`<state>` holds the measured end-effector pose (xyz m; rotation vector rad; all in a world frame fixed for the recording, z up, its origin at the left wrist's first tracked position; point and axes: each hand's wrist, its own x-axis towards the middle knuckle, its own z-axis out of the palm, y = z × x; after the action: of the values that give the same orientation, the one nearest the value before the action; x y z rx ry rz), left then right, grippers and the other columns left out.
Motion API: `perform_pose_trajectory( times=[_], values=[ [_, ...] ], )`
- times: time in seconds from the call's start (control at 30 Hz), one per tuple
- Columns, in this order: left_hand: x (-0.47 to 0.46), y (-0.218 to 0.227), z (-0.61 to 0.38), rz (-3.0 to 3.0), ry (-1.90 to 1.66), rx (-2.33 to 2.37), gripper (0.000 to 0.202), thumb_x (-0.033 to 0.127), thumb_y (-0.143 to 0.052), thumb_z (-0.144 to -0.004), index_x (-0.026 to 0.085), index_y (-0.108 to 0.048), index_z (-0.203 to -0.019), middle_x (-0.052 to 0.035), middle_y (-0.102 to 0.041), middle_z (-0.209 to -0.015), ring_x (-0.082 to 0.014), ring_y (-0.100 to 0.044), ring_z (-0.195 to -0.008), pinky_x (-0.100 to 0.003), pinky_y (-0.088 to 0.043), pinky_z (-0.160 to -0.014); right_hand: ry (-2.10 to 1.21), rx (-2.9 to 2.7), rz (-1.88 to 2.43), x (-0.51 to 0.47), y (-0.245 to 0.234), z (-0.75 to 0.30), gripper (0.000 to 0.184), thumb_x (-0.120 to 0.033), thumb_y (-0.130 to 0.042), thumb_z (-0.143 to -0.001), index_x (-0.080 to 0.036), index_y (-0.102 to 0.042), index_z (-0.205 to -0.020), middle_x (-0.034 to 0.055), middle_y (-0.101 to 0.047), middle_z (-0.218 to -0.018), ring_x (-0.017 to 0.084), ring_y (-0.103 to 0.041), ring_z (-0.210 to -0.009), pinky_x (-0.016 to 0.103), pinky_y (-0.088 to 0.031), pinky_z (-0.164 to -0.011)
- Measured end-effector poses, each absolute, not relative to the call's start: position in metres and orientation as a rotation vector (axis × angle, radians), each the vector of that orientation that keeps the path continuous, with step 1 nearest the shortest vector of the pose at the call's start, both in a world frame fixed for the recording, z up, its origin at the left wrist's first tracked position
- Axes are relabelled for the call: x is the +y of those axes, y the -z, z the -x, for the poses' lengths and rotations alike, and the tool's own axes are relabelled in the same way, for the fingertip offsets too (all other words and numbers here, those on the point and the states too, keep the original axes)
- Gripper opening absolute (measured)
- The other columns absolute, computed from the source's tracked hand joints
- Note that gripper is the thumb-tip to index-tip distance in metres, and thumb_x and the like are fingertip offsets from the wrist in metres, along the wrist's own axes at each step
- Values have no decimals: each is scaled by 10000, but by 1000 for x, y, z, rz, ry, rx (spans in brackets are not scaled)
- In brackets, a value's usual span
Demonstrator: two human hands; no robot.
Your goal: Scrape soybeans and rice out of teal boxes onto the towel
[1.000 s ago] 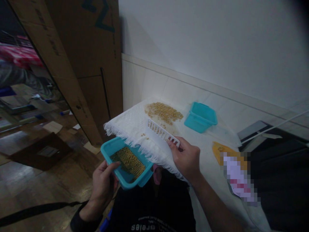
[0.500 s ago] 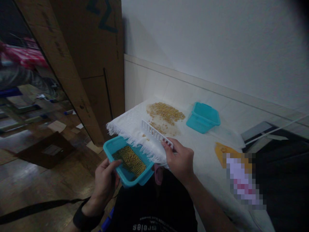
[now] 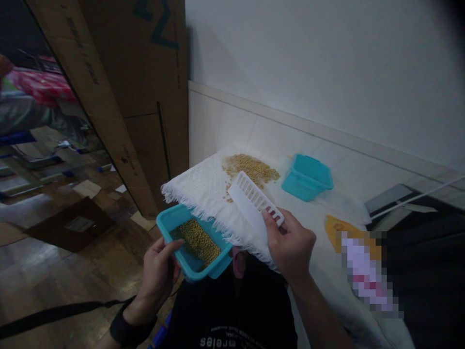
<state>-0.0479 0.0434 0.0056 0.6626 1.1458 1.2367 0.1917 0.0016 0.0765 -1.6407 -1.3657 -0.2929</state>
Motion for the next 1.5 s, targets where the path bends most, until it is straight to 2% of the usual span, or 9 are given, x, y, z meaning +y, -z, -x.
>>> perform_pose_trajectory(
  times=[0.23, 0.63, 1.5],
  values=[
    [44, -5, 48, -660, -1228, 1147, 258, 332, -785, -612, 202, -563, -581, 70, -488, -311, -89, -359, -188, -182, -221, -230, 338, -1402, 1677, 2, -75, -196, 309, -416, -592, -920, -156, -758, -895, 70, -753, -684, 190, -702, -551, 243, -507, -518],
    [43, -5, 48, -660, -1224, 1152, 253, 334, -781, -637, 201, -569, -601, 75, -478, -310, -80, -353, -203, -171, -234, -245, 288, -1403, 1697, 3, -72, -200, 306, -418, -601, -913, -156, -758, -916, 72, -760, -704, 209, -724, -596, 254, -529, -551],
    [47, -4, 50, -686, -1242, 1165, 280, 346, -783, -639, 209, -544, -590, 76, -483, -308, -83, -354, -201, -175, -233, -241, 223, -1546, 1545, 6, -76, -178, 213, -297, -604, -923, -142, -751, -921, 49, -764, -709, 153, -696, -534, 215, -519, -520]
  ],
)
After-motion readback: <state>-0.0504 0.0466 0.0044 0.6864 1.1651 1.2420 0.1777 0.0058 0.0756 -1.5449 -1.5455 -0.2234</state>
